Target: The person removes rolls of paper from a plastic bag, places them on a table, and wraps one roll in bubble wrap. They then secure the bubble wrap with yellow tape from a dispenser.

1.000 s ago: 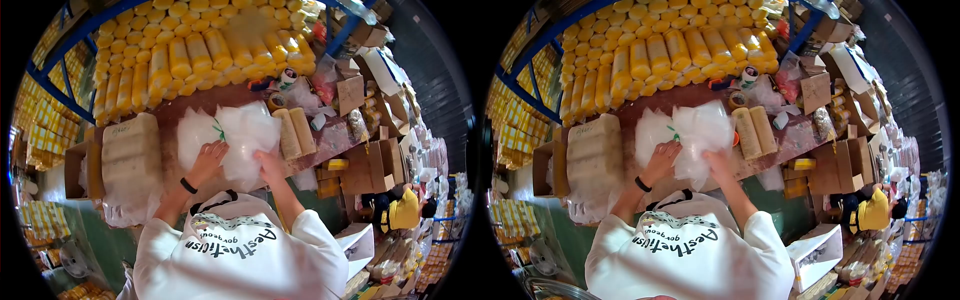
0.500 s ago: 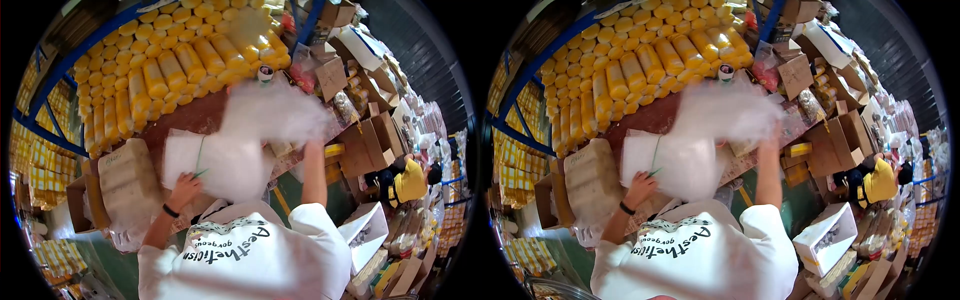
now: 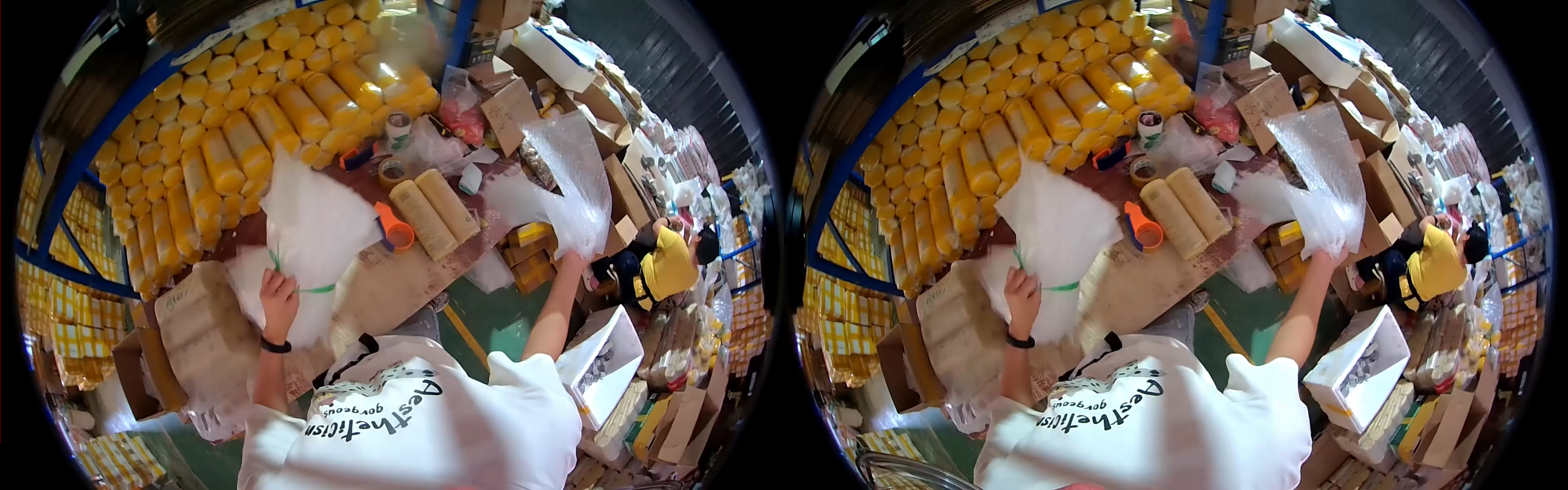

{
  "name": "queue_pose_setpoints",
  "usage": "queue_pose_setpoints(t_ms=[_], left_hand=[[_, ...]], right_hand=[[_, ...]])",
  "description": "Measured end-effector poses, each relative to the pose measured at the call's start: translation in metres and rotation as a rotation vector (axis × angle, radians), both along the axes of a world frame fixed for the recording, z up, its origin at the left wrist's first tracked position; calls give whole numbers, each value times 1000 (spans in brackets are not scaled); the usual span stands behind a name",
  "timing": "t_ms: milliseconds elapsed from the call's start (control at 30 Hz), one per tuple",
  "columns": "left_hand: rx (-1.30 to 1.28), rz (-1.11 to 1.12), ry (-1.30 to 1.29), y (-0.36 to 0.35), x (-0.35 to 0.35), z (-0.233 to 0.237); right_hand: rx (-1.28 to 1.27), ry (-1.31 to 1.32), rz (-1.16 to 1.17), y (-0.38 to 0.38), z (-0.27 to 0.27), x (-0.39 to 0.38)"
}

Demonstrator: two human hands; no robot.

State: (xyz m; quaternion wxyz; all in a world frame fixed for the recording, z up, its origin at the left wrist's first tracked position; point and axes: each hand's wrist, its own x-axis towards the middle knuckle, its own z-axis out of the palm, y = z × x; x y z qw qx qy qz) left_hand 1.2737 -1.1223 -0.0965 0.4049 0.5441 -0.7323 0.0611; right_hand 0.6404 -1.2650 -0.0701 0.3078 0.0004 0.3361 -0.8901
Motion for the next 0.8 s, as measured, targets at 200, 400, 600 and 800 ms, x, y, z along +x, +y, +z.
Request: queue_pose_setpoints(t_ms=[200,400,600,800], left_hand=[[-341,-413,-109,-127,-95,90],[-486,-875,-215,-248,-252,137],[-188,-589,-506,-346,-418,11],[281,-601,-599,-338,-443,-97]], right_hand=[[-68,90,-46,58,20,-66],[-67,173,-118,122,41,-118],[-43,220,-141,146,51,-150],[-70,228,-28,116,46,-156]])
